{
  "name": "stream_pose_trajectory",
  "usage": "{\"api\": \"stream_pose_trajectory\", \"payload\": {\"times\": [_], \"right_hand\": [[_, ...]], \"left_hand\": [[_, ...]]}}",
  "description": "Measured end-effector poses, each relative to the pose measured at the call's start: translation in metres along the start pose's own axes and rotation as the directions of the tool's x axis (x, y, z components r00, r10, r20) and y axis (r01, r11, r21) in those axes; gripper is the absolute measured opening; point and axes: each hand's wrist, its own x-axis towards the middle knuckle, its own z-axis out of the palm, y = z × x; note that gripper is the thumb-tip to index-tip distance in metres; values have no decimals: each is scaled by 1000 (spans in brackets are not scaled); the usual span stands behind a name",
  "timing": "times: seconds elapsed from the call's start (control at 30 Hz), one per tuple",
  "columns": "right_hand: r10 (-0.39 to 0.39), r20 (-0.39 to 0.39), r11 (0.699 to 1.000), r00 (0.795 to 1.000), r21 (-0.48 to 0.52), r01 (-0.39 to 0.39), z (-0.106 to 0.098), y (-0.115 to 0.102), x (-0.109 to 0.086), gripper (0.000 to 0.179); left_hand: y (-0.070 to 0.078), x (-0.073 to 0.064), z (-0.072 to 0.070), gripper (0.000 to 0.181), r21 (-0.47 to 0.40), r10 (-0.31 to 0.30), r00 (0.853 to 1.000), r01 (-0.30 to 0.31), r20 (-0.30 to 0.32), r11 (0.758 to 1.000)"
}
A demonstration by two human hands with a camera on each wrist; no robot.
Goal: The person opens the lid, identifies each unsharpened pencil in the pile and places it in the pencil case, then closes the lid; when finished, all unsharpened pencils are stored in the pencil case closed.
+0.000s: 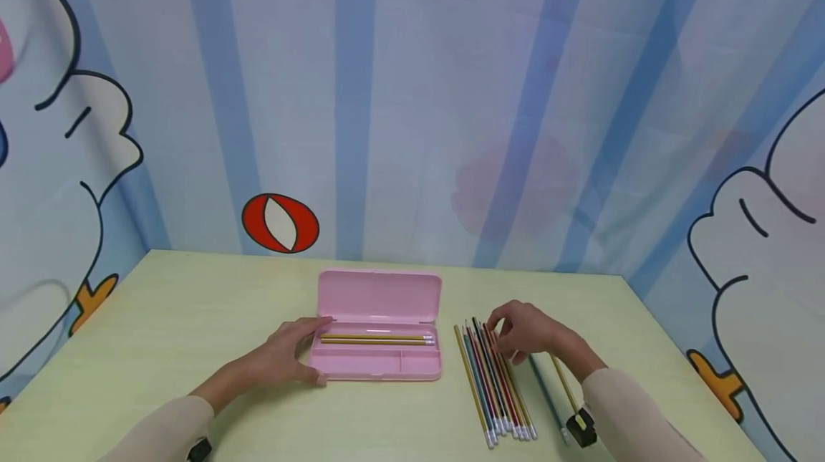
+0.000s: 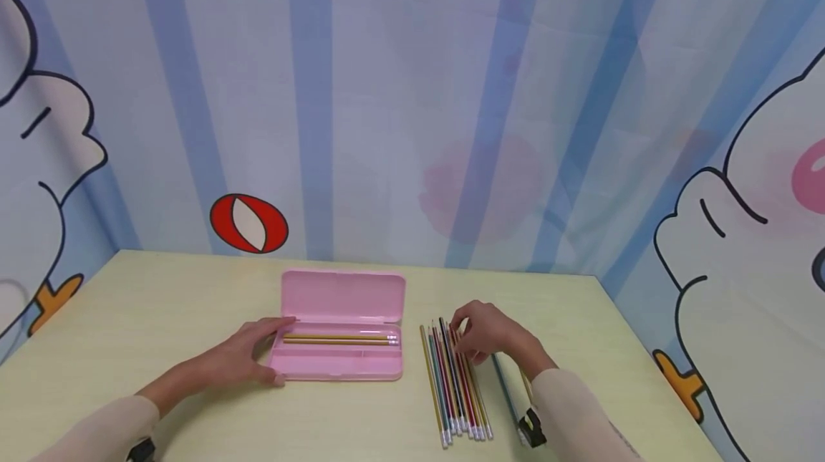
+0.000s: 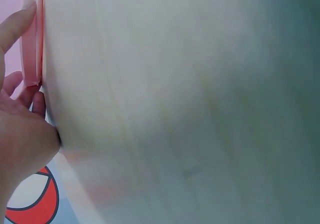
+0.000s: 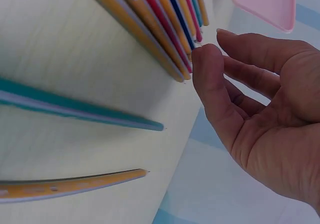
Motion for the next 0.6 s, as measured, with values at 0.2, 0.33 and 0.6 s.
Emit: {"api": "stream_pose_trajectory", "payload": {"times": [0.2, 0.33, 0.6], "right_hand": [[18, -41, 1000, 999, -8, -19, 7, 9, 0, 32], [20, -71, 1000, 997, -16, -21, 12, 12, 0, 29], [42, -121, 999, 992, -25, -46, 18, 14, 3, 25]], "left_hand": [[0, 0, 0, 96, 2, 2, 1000, -2, 1, 1000], [-1, 0, 0, 96, 6, 9, 1000, -9, -1, 1000], [0, 0, 0, 96, 7, 13, 1000, -13, -5, 1000]]}}
